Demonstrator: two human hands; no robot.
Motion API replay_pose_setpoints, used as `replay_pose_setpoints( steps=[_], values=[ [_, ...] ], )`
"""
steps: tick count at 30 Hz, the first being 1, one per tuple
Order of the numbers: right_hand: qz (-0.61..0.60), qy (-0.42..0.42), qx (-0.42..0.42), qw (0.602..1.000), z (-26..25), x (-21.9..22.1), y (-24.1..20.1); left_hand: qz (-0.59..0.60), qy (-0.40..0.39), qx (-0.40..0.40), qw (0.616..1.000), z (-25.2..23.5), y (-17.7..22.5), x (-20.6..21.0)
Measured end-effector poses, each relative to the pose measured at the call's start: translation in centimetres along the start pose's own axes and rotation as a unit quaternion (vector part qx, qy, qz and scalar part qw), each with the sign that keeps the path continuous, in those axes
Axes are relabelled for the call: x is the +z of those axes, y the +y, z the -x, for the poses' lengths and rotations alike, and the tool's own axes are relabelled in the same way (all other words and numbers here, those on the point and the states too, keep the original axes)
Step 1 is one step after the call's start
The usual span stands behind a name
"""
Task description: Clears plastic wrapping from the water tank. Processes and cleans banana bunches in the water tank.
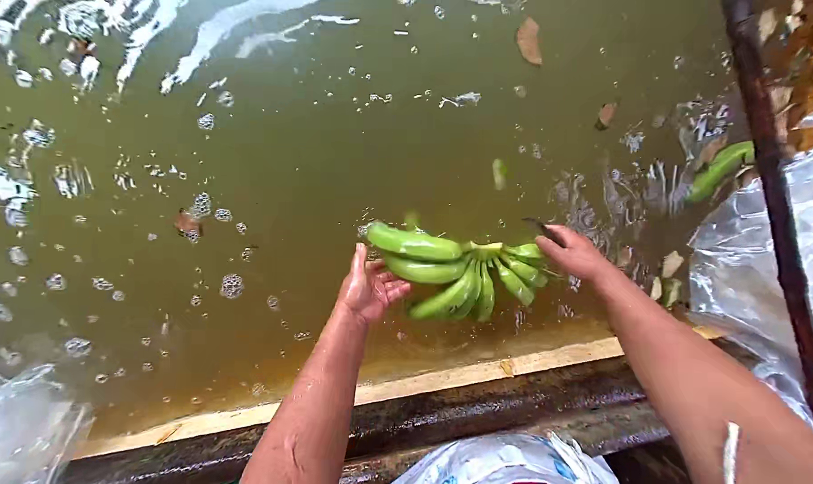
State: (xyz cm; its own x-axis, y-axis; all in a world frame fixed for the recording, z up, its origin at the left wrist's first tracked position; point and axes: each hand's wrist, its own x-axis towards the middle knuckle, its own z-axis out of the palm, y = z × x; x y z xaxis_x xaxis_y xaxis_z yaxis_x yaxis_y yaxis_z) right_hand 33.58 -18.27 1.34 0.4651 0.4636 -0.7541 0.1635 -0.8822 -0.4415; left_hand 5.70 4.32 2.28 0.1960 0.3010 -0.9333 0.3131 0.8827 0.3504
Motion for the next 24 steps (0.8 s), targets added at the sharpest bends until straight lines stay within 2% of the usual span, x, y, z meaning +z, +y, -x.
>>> replay_pose_setpoints(
  steps=[1,3,6,9,13,17,21,24],
  values=[
    [-0.034,-0.013,0.051,0.998,-1.4,0.6,-0.1,-0.022,0.015,0.042,0.999,-0.9,0.6,0.0],
    [-0.113,-0.015,0.136,0.984,-3.1,2.3,-0.1,-0.162,0.001,0.113,0.98,-2.9,0.1,-0.6],
    [-0.181,-0.019,0.187,0.965,-4.0,4.4,0.2,-0.311,-0.029,0.088,0.946,-5.3,-1.7,-0.5],
    [-0.226,-0.04,0.175,0.957,-3.3,5.7,0.6,-0.362,0.013,0.057,0.931,-5.9,-2.4,0.5],
    [-0.246,-0.024,0.146,0.958,-2.6,6.6,-0.1,-0.402,0.071,0.111,0.906,-5.4,-1.9,1.4],
    [-0.249,-0.032,0.127,0.96,-2.5,5.7,-0.6,-0.418,0.057,0.16,0.892,-4.7,-0.9,1.0],
    [-0.267,-0.064,0.138,0.951,-2.7,4.7,-0.8,-0.357,0.048,0.23,0.904,-4.9,-1.2,-0.3],
    [-0.289,-0.071,0.161,0.941,-2.7,4.8,-1.0,-0.26,0.023,0.232,0.937,-4.0,-1.5,-0.7]
  ],
)
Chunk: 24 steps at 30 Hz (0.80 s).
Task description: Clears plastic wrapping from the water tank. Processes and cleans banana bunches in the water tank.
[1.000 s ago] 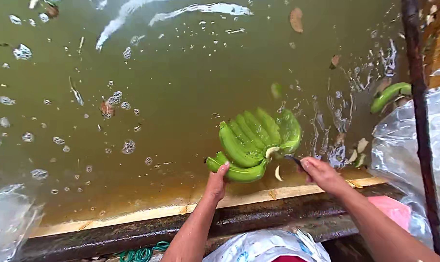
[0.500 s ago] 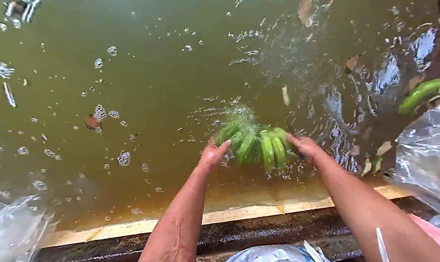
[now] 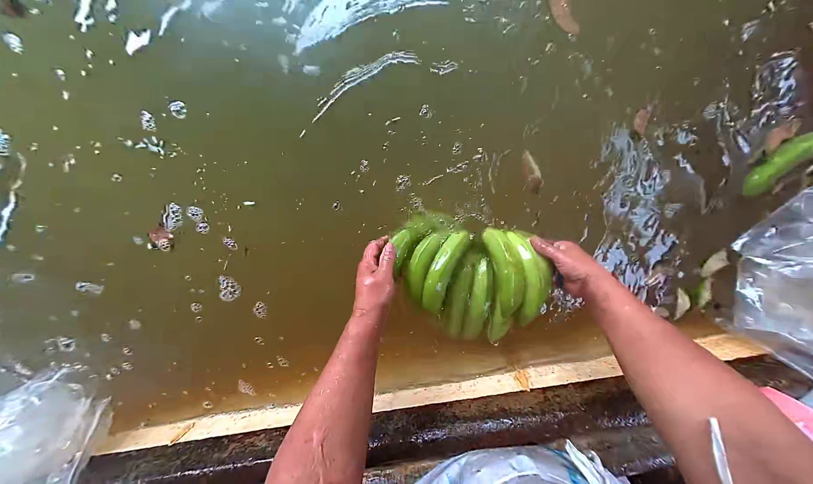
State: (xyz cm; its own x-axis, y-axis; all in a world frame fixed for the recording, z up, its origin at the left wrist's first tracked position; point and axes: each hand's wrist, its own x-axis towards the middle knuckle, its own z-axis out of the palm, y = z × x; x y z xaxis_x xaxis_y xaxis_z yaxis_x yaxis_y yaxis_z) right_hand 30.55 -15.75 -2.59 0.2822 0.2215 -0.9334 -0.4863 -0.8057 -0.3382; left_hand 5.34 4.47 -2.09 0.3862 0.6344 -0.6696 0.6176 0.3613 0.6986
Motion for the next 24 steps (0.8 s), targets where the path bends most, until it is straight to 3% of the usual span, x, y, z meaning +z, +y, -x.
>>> replay_pose_setpoints(
  steps=[7,13,18,24],
  values=[
    [-0.02,-0.018,-0.048,0.998,1.8,0.9,2.0,0.178,0.077,-0.045,0.98,1.7,-1.5,0.2],
    [0.061,-0.06,-0.188,0.978,6.8,4.6,3.2,0.066,0.129,-0.14,0.979,2.8,-2.7,-0.6],
    [0.299,-0.093,-0.286,0.906,11.0,8.9,4.3,0.043,0.082,-0.199,0.976,3.7,-3.2,-0.6],
    [0.397,-0.08,-0.434,0.805,11.8,10.4,6.3,0.008,0.035,-0.161,0.986,4.6,-5.4,-0.1]
  ],
)
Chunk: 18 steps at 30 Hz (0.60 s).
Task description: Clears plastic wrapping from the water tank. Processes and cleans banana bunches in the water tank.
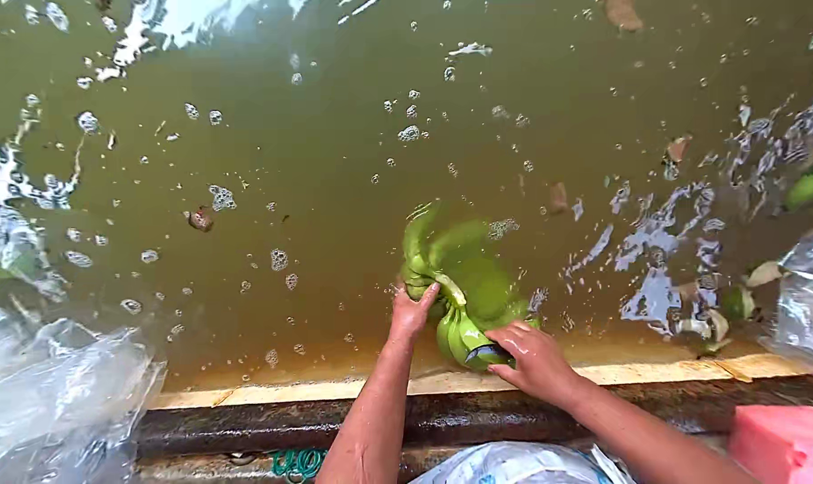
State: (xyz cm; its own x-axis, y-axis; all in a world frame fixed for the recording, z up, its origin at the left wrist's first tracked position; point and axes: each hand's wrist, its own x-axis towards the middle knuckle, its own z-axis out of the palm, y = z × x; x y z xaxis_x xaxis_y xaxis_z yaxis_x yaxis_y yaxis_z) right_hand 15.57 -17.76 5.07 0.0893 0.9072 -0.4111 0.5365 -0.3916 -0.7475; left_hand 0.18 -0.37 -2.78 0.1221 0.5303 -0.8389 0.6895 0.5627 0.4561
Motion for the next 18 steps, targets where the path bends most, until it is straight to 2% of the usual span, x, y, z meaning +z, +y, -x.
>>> replay_pose_setpoints(
  steps=[3,5,7,8,10,13,18],
  values=[
    [0.02,0.003,-0.034,0.999,1.1,-0.2,0.8,0.016,0.025,-0.02,0.999,1.1,0.5,-0.6],
    [-0.005,0.001,-0.016,1.0,2.7,-0.9,1.2,0.009,0.081,0.002,0.997,1.3,1.8,-1.4],
    [-0.022,0.023,0.029,0.999,5.1,-2.0,1.6,-0.055,0.126,0.051,0.989,0.2,3.2,-2.8],
    [-0.023,0.043,0.059,0.997,6.6,-2.5,1.8,-0.099,0.119,0.074,0.985,-0.6,3.7,-3.5],
    [-0.023,0.083,0.125,0.988,9.6,-3.6,2.6,-0.19,0.056,0.119,0.973,-2.1,4.9,-4.1],
    [-0.031,0.116,0.213,0.97,13.4,-4.6,4.1,-0.304,-0.041,0.126,0.944,-2.8,5.4,-3.0],
    [-0.107,0.16,0.334,0.923,17.5,-4.4,5.6,-0.258,-0.042,0.138,0.955,-0.4,0.7,-3.0]
  ],
)
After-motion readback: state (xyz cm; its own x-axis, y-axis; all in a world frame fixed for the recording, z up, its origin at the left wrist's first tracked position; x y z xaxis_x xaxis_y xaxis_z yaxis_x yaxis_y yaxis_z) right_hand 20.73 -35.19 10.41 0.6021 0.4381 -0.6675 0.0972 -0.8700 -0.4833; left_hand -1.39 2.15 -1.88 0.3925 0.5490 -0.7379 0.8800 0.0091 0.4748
